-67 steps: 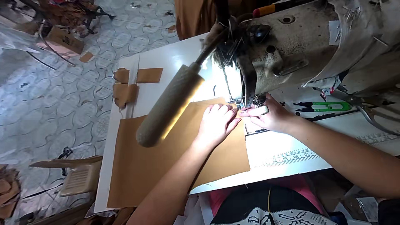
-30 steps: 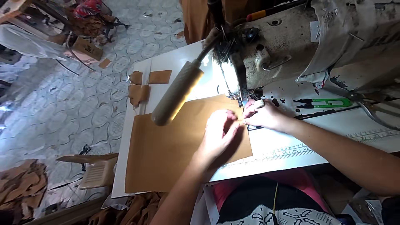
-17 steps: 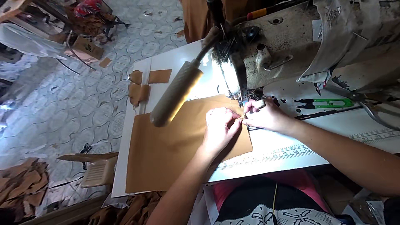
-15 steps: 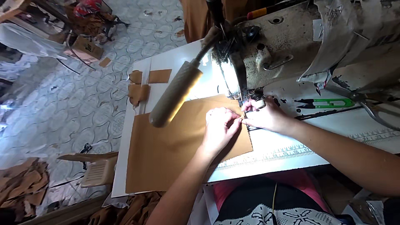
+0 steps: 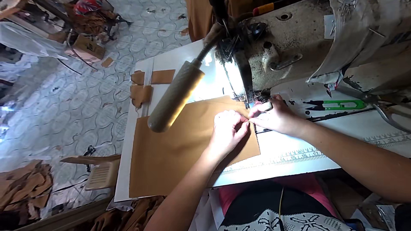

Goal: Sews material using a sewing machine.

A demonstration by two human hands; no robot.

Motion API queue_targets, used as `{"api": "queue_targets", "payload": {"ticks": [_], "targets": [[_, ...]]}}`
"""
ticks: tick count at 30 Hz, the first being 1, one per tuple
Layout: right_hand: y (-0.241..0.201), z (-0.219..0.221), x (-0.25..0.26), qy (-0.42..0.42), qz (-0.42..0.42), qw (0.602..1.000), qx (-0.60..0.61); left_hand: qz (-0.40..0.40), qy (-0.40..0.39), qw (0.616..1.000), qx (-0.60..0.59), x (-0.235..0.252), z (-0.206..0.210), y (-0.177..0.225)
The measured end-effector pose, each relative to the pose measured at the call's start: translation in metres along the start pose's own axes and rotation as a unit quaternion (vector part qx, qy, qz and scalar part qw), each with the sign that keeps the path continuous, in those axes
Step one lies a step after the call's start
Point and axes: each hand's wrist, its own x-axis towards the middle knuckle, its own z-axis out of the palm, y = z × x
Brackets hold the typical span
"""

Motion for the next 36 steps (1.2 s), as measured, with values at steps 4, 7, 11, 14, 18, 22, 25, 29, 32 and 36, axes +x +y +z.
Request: {"api": "queue_targets", "payload": {"ticks": [4, 7, 11, 14, 18, 22, 25, 29, 32, 36], "targets": [[0.01, -0.009, 0.001, 0.009, 0.019, 1.0, -0.022, -0.006, -0.01, 1.0, 0.006, -0.007, 0.012, -0.005], [0.01, -0.014, -0.002, -0.037, -0.034, 0.997, -0.066, -0.005, -0.004, 1.0, 0.009, -0.008, 0.013, -0.005], [0.008, -0.019, -0.004, -0.125, -0.052, 0.985, -0.11, -0.002, -0.006, 1.0, 0.008, -0.008, 0.011, -0.006], [0.008, -0.018, -0.004, -0.123, -0.061, 0.983, -0.119, -0.014, -0.034, 0.999, 0.023, 0.002, 0.002, -0.001], [0.005, -0.022, -0.001, -0.156, -0.012, 0.985, -0.077, -0.086, -0.09, 0.991, 0.04, 0.021, -0.005, 0.01], [0.009, -0.022, 0.0, -0.158, 0.009, 0.986, -0.042, -0.125, -0.101, 0.986, 0.041, 0.027, -0.006, 0.016], [0.009, -0.022, -0.001, -0.153, 0.004, 0.987, -0.04, -0.15, -0.102, 0.983, 0.034, 0.026, -0.007, 0.017], [0.015, -0.013, -0.003, -0.082, -0.072, 0.993, -0.054, -0.139, -0.083, 0.987, 0.022, 0.025, -0.004, 0.013], [0.02, -0.005, -0.003, -0.059, -0.136, 0.986, -0.082, -0.043, -0.048, 0.995, 0.076, 0.018, 0.002, 0.005], [0.019, -0.006, -0.002, -0.09, -0.154, 0.978, -0.109, 0.104, 0.012, 0.978, 0.181, 0.003, 0.007, -0.01]]}}
